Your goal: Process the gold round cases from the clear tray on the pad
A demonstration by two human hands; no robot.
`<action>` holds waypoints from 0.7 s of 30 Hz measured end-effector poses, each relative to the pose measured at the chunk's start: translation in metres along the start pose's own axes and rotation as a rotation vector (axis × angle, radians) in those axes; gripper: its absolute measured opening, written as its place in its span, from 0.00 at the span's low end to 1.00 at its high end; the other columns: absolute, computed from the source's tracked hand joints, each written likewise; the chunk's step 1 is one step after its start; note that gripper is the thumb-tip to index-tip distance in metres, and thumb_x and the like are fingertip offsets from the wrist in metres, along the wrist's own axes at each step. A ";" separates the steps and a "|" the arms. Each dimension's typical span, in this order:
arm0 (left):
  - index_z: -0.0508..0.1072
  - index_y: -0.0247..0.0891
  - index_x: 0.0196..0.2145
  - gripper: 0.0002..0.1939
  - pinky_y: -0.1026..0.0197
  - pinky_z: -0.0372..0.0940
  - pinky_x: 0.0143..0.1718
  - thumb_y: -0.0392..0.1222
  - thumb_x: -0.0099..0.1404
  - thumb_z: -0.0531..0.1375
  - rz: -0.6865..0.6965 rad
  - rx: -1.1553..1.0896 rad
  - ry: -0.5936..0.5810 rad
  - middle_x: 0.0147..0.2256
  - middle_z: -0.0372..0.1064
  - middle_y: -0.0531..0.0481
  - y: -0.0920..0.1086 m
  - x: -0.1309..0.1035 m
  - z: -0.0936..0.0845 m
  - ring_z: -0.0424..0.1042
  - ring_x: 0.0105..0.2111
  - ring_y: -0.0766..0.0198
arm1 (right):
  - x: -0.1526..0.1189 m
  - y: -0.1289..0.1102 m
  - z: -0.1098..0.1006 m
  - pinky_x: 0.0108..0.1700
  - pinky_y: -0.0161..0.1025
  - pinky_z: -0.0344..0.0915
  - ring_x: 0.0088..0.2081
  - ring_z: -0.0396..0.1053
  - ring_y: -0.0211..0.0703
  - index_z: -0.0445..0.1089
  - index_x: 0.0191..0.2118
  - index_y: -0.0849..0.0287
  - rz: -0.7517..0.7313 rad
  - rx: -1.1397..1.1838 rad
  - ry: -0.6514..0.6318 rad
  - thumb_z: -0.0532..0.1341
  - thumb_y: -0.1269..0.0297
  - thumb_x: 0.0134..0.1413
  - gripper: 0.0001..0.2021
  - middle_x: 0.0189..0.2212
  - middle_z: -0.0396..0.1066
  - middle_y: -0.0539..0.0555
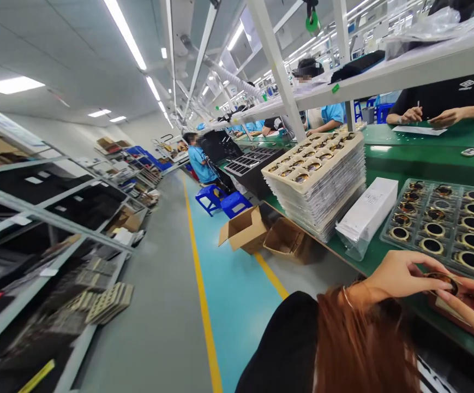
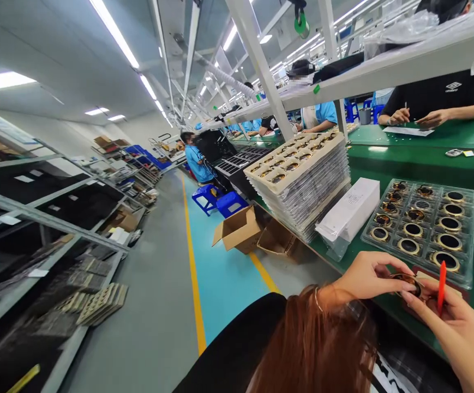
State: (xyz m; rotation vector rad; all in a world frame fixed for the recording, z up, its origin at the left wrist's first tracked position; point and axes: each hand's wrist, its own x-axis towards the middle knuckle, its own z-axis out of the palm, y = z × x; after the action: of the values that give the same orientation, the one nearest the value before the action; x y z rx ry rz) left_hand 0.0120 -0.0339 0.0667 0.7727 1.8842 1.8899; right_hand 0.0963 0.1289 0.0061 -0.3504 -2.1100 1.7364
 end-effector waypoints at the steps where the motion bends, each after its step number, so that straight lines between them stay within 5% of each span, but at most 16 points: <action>1: 0.79 0.33 0.37 0.16 0.67 0.65 0.31 0.46 0.53 0.69 0.002 0.000 -0.014 0.36 0.72 0.48 -0.001 0.001 -0.003 0.68 0.31 0.68 | 0.003 0.000 0.001 0.28 0.45 0.75 0.29 0.76 0.52 0.78 0.37 0.50 0.046 0.010 -0.025 0.73 0.50 0.37 0.19 0.32 0.77 0.59; 5: 0.79 0.34 0.36 0.22 0.66 0.64 0.22 0.51 0.47 0.70 -0.178 -0.023 -0.087 0.34 0.72 0.48 -0.006 0.002 -0.006 0.66 0.23 0.70 | 0.009 -0.014 0.009 0.28 0.45 0.72 0.26 0.70 0.48 0.76 0.31 0.55 0.074 0.068 -0.166 0.72 0.52 0.36 0.15 0.26 0.73 0.55; 7: 0.79 0.34 0.34 0.20 0.67 0.63 0.21 0.49 0.45 0.70 -0.250 0.015 0.006 0.29 0.71 0.49 -0.007 0.001 -0.005 0.66 0.23 0.68 | 0.008 -0.024 0.014 0.25 0.43 0.67 0.24 0.65 0.44 0.74 0.27 0.55 0.019 0.131 -0.207 0.71 0.54 0.38 0.12 0.22 0.68 0.52; 10: 0.78 0.35 0.33 0.15 0.68 0.64 0.23 0.48 0.51 0.68 -0.205 0.042 -0.072 0.30 0.69 0.48 -0.012 0.004 -0.009 0.69 0.27 0.66 | 0.012 -0.030 0.023 0.24 0.38 0.59 0.23 0.58 0.38 0.68 0.23 0.55 0.064 0.223 -0.298 0.70 0.61 0.36 0.10 0.20 0.61 0.47; 14: 0.79 0.37 0.31 0.14 0.65 0.68 0.24 0.50 0.51 0.69 -0.154 0.151 -0.085 0.30 0.67 0.50 -0.022 0.015 -0.018 0.72 0.26 0.64 | 0.017 -0.021 0.028 0.23 0.32 0.51 0.21 0.53 0.31 0.67 0.23 0.59 0.167 0.191 -0.177 0.71 0.66 0.34 0.11 0.17 0.58 0.42; 21: 0.81 0.38 0.33 0.14 0.63 0.72 0.30 0.49 0.51 0.69 -0.131 0.137 -0.165 0.32 0.71 0.48 -0.023 0.016 -0.013 0.76 0.30 0.61 | 0.010 -0.025 0.021 0.24 0.31 0.50 0.21 0.54 0.30 0.68 0.23 0.61 0.255 0.184 -0.174 0.70 0.68 0.33 0.10 0.17 0.60 0.41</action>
State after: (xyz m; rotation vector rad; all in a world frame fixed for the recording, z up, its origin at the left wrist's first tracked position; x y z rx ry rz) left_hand -0.0110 -0.0333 0.0461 0.8001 1.9247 1.5822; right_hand 0.0795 0.1099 0.0288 -0.4459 -2.0729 2.1612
